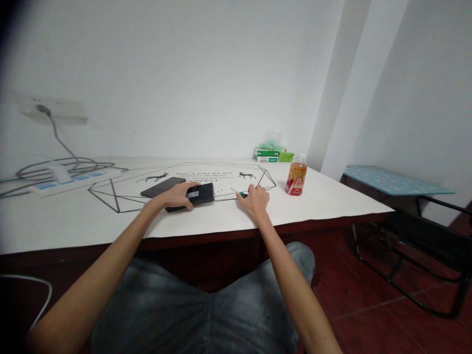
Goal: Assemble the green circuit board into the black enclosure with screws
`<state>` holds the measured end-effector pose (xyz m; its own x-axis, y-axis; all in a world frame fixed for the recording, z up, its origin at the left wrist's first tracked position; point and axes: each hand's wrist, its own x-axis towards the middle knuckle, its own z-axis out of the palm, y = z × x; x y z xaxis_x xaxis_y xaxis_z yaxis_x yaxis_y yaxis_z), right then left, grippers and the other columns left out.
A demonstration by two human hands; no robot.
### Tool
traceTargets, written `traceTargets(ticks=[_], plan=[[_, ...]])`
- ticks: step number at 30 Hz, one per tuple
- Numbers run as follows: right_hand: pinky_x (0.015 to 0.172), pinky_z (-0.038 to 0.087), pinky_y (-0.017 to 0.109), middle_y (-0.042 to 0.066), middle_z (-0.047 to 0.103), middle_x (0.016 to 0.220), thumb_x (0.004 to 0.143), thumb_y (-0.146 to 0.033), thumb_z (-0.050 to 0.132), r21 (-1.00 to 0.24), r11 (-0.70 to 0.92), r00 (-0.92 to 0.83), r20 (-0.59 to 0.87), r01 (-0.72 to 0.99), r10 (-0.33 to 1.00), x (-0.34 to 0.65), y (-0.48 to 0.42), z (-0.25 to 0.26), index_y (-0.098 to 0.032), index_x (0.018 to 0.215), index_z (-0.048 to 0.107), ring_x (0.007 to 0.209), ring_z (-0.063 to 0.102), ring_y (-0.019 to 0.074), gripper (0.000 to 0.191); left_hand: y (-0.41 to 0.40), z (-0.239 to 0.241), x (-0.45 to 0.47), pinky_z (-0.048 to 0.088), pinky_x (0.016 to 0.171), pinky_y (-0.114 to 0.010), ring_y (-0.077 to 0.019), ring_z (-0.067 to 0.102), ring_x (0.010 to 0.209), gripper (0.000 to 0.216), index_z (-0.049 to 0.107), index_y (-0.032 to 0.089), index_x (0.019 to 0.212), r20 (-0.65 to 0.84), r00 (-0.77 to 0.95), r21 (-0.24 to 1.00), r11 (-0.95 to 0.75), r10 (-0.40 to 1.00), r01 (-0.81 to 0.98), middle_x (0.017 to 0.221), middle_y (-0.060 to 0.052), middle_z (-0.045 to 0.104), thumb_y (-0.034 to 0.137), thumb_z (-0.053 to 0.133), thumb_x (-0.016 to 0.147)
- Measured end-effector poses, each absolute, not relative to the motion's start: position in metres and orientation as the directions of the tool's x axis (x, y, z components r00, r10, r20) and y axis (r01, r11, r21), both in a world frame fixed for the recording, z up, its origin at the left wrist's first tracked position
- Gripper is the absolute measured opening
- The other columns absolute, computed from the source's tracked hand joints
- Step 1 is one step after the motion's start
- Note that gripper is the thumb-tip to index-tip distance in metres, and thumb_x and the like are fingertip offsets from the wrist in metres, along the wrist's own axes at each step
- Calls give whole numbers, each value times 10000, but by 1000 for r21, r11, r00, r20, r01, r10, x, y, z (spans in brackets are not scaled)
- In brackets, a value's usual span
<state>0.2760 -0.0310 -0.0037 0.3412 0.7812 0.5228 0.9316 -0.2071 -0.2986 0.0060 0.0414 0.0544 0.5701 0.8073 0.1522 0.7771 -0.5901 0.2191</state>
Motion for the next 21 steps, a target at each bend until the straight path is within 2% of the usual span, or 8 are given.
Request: traceTargets(ticks=[2, 4, 7, 11, 13, 17, 21], plan=[[813, 400, 368, 171, 652, 1055, 872, -457, 566, -243, -211, 301, 439, 947, 847, 274, -31, -6, -148, 987, 682, 1034, 577, 303, 350, 47, 54, 5, 494, 923, -397, -341, 595, 1174, 906, 521, 185, 1413, 120, 555, 212, -567, 823, 796, 1356, -122, 613, 238, 612, 513], [791, 400, 350, 171, 654, 1076, 904, -373, 521, -229, -188, 271, 424, 955, 864, 274, -30, -6, -146, 1024, 673, 1030, 587, 291, 298, 53, 52, 5, 488, 930, -446, -370, 580, 1191, 899, 562, 204, 1378, 103, 529, 181, -538, 843, 823, 1345, -129, 622, 188, 580, 480], [748, 400, 322, 134, 685, 1038, 943, -364, 470, -321, -120, 268, 471, 939, 841, 278, -29, -6, -173, 1130, 636, 945, 619, 257, 315, 59, 43, 4, 407, 994, -600, -422, 536, 1242, 864, 619, 240, 1319, 133, 468, 137, -484, 874, 864, 1350, -148, 621, 133, 533, 467], [750, 410, 291, 56, 731, 989, 929, -363, 497, -437, 105, 178, 557, 893, 811, 283, -29, -7, -234, 1169, 653, 883, 638, 217, 314, 62, 26, 6, 280, 1046, -721, -423, 505, 1290, 713, 653, 265, 1275, 194, 441, 179, -474, 876, 862, 1397, -122, 591, 148, 495, 589], [745, 411, 279, 38, 745, 981, 915, -382, 521, -440, 169, 137, 583, 882, 801, 283, -30, -8, -253, 1127, 696, 873, 648, 208, 304, 60, 18, 7, 250, 1060, -732, -398, 490, 1312, 687, 630, 257, 1301, 222, 442, 181, -482, 869, 857, 1422, -115, 570, 152, 465, 642], [677, 381, 268, 60, 758, 866, 902, -514, 548, -365, 165, 83, 576, 916, 813, 279, -33, -8, -240, 959, 771, 815, 665, 207, 358, 50, 7, 11, 172, 1112, -702, -331, 424, 1377, 713, 542, 237, 1387, 294, 463, 103, -509, 836, 855, 1480, -120, 509, 129, 442, 689], [623, 334, 268, 81, 756, 814, 895, -510, 563, -268, 135, 37, 551, 954, 833, 274, -36, -6, -230, 888, 788, 775, 666, 204, 360, 45, 4, 11, 212, 1128, -641, -299, 442, 1367, 685, 567, 236, 1359, 346, 478, 68, -530, 807, 845, 1471, -111, 521, 100, 433, 701]])
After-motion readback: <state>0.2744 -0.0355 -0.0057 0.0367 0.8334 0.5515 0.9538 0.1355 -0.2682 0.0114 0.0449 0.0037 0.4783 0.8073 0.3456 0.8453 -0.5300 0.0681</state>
